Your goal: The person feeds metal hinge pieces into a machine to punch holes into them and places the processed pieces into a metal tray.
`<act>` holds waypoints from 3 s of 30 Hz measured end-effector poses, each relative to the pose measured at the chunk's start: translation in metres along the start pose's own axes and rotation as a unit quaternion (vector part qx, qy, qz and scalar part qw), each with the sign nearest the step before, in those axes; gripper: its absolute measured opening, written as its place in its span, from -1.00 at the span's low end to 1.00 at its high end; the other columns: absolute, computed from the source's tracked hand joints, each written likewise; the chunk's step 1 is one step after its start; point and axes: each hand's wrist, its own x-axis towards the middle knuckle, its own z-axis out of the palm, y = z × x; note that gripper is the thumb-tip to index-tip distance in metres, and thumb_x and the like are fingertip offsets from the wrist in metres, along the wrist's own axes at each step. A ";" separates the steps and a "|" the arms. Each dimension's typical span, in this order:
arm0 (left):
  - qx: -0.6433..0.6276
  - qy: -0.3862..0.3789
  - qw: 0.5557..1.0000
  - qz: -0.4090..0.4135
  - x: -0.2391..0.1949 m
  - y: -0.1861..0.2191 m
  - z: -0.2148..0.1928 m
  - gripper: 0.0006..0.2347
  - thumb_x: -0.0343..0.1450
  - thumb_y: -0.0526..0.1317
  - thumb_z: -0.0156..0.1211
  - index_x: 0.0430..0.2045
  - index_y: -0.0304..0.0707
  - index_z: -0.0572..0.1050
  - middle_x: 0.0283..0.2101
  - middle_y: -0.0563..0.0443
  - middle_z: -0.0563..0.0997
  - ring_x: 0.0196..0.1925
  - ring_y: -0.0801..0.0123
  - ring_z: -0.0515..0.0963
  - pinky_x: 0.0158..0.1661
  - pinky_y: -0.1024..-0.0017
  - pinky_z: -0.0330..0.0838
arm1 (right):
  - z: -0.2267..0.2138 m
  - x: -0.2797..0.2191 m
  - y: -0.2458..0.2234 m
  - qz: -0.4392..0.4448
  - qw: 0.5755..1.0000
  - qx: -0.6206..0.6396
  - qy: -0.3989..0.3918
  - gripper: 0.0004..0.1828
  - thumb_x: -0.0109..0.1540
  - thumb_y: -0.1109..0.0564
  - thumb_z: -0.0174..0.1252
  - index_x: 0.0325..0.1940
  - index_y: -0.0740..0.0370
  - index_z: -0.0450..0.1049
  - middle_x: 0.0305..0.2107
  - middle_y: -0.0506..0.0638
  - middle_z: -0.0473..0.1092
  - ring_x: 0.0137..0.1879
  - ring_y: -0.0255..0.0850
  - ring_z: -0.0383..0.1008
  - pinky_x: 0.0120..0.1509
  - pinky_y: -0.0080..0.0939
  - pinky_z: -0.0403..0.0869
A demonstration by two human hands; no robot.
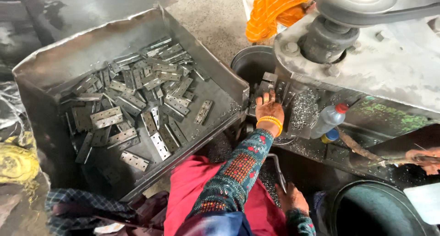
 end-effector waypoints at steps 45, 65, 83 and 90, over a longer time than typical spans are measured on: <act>-0.157 0.077 0.979 0.105 -0.106 -0.021 -0.020 -0.61 0.38 -0.08 0.20 0.01 -0.35 0.56 0.37 -0.18 0.35 0.21 -0.01 0.38 0.09 0.07 0.27 | -0.138 -0.058 -0.102 -0.107 0.979 0.056 0.165 -0.47 0.24 -0.26 0.13 0.19 0.01 0.42 -0.04 0.11 0.54 0.11 0.15 0.53 0.12 0.14 0.48; 0.011 0.004 0.999 0.043 -0.044 -0.019 -0.004 -0.72 0.43 -0.18 0.01 -0.10 -0.08 0.67 0.49 0.05 0.24 0.43 0.17 0.22 0.21 0.16 0.12 | -0.060 0.008 -0.026 -0.072 0.996 -0.029 0.032 -0.38 0.21 -0.40 0.11 -0.01 0.18 0.52 -0.15 0.33 0.54 0.08 0.29 0.53 0.15 0.21 0.49; -0.017 0.080 0.996 0.033 -0.047 -0.027 -0.010 -0.74 0.40 -0.17 0.04 -0.23 -0.11 0.70 0.41 0.05 0.31 0.34 0.17 0.27 0.15 0.10 0.12 | -0.003 0.010 -0.002 -0.026 0.999 -0.030 0.012 -0.44 0.22 -0.31 0.16 0.04 0.17 0.48 -0.18 0.30 0.56 0.04 0.26 0.56 0.08 0.19 0.50; -0.010 0.026 0.999 0.028 -0.024 -0.015 -0.003 -0.74 0.38 -0.19 0.03 -0.23 -0.06 0.70 0.47 0.07 0.24 0.33 0.26 0.27 0.18 0.15 0.11 | -0.064 0.015 -0.027 -0.074 0.997 -0.010 0.014 -0.37 0.23 -0.39 0.13 0.10 0.14 0.49 -0.09 0.30 0.53 0.13 0.25 0.52 0.17 0.19 0.47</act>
